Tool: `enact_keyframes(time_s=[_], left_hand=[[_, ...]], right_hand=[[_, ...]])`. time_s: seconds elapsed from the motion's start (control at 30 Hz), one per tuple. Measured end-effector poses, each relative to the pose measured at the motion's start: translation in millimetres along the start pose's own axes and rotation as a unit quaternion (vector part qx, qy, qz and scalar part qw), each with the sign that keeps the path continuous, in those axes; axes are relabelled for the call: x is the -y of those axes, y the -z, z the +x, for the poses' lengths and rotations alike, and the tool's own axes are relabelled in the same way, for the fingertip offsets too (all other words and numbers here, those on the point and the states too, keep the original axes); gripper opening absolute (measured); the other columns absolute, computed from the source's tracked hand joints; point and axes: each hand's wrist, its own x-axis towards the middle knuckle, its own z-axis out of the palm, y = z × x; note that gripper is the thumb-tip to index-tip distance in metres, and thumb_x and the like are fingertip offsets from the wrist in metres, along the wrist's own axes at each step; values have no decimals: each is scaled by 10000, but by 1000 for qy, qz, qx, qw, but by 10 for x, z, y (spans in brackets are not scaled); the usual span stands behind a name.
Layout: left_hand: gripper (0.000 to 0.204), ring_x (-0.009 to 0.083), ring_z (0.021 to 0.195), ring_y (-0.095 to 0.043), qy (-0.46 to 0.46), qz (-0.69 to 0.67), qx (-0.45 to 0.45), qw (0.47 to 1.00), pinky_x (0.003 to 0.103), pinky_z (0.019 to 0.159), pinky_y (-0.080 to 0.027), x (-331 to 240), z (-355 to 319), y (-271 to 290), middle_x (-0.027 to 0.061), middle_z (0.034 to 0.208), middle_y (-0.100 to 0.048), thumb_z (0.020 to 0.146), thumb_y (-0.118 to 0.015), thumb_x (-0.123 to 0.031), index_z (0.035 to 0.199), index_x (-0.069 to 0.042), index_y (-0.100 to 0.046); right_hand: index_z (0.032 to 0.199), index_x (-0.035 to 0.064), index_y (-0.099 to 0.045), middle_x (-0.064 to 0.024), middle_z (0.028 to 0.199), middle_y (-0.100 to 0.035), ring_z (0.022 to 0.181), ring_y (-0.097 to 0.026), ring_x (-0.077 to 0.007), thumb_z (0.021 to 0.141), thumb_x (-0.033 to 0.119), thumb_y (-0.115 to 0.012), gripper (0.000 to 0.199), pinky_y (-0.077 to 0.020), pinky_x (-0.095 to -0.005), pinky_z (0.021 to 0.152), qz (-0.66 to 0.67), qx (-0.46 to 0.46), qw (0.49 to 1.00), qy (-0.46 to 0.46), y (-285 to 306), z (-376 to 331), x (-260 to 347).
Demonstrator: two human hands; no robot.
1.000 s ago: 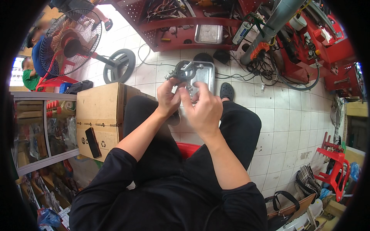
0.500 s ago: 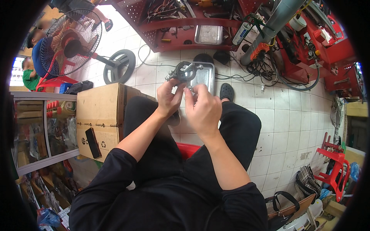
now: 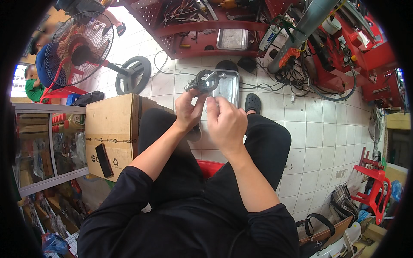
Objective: The person sits on a red stool and assembles a mechanical component, likely a starter motor, using their hands. They insert a small metal pin into a cylindrical part and then attach a gear-like piece, rotating and adjusting the assembly to fit the components together.
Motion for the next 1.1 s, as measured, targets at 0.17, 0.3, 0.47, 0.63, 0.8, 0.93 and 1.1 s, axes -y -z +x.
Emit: enact_keyframes(time_s=[0.17, 0.3, 0.47, 0.63, 0.8, 0.93, 1.1], left_hand=[[163, 302, 705, -593, 4, 1, 4, 1000, 341, 632, -457, 3, -5, -6, 132, 794, -637, 715, -661, 43, 860, -16, -616], [168, 299, 698, -590, -11, -9, -3, 1000, 342, 626, -455, 1, 6, -29, 130, 789, -635, 711, -663, 44, 859, -15, -612], [157, 296, 696, -590, -2, -2, 6, 1000, 341, 623, -455, 16, -9, -1, 130, 787, -635, 715, -665, 42, 852, -13, -612], [156, 297, 702, -592, -8, -8, 4, 1000, 345, 627, -457, -20, 16, -18, 128, 785, -634, 712, -667, 47, 846, -11, -610], [132, 206, 684, -636, -29, 16, 17, 999, 286, 632, -484, 22, 5, 16, 132, 780, -645, 756, -627, 63, 878, 16, -613], [141, 210, 684, -639, -27, 22, 13, 999, 289, 627, -486, 22, 3, 2, 132, 779, -647, 751, -629, 62, 883, 16, -614], [146, 213, 679, -637, -48, 18, 0, 999, 292, 623, -485, 56, 19, 7, 135, 776, -646, 749, -634, 57, 886, 13, -615]], right_hand=[[778, 51, -576, -68, 560, -585, 478, -560, -261, 861, 251, -577, 217, -389, -374, 521, -3, -6, 1000, -13, 24, 12, 63], [815, 49, -582, -63, 551, -579, 478, -565, -257, 842, 234, -604, 189, -390, -370, 515, -16, 0, 1000, 14, -1, -2, -33], [797, 45, -589, -77, 541, -575, 475, -564, -269, 862, 230, -574, 197, -392, -382, 507, 10, -6, 1000, -25, 38, 9, 84], [809, 41, -577, -60, 505, -545, 463, -563, -248, 828, 246, -623, 211, -392, -376, 500, 5, 16, 1000, -6, -13, -6, -42], [763, 51, -547, -71, 519, -545, 461, -544, -266, 850, 245, -586, 217, -382, -375, 514, -15, -13, 1000, 6, 32, 0, 66], [751, 57, -546, -68, 541, -558, 488, -557, -257, 844, 268, -595, 237, -378, -369, 533, -81, -33, 995, 55, 2, -2, 10], [755, 62, -551, -74, 562, -573, 499, -556, -263, 846, 240, -588, 203, -368, -377, 529, -37, -7, 999, 23, 41, 8, 33]])
